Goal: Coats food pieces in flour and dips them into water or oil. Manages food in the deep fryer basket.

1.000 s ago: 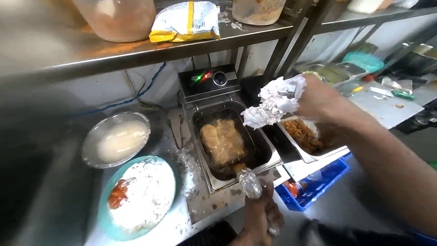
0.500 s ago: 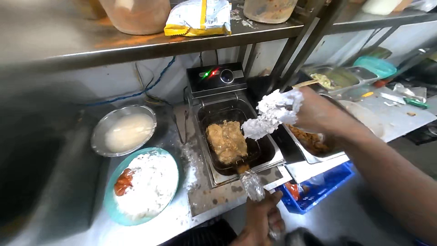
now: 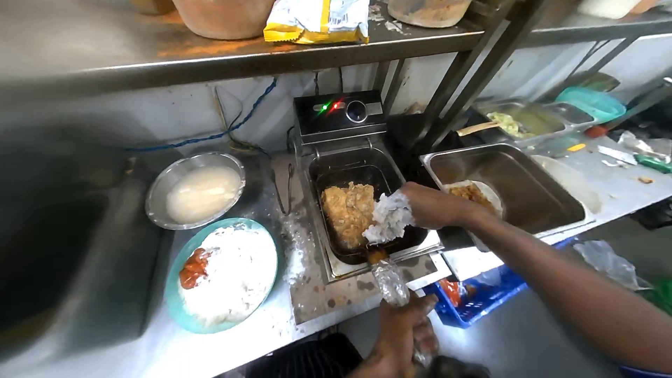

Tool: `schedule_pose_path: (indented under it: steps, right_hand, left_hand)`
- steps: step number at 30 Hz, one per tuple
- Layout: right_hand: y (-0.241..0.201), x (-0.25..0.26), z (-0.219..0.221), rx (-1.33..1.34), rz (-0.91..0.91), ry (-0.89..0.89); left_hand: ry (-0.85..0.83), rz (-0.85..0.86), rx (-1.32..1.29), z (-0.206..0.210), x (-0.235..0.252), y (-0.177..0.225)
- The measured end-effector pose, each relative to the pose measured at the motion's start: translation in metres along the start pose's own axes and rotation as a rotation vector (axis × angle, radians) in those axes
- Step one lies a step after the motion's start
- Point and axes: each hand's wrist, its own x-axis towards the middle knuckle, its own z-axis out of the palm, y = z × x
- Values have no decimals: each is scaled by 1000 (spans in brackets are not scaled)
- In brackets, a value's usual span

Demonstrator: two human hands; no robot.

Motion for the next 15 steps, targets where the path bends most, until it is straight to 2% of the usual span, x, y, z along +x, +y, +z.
schedule_pose_path:
  steps: [4, 10, 15]
  right_hand:
    - [17, 34, 12, -30, 35, -55]
    - [22, 84, 25, -148, 301, -130]
    - [10, 89, 11, -145, 361, -23]
  left_hand:
    - [-2, -12, -7, 0, 0, 0]
    - [18, -9, -41, 3, 3, 5]
    - [45, -25, -77, 6, 6, 13]
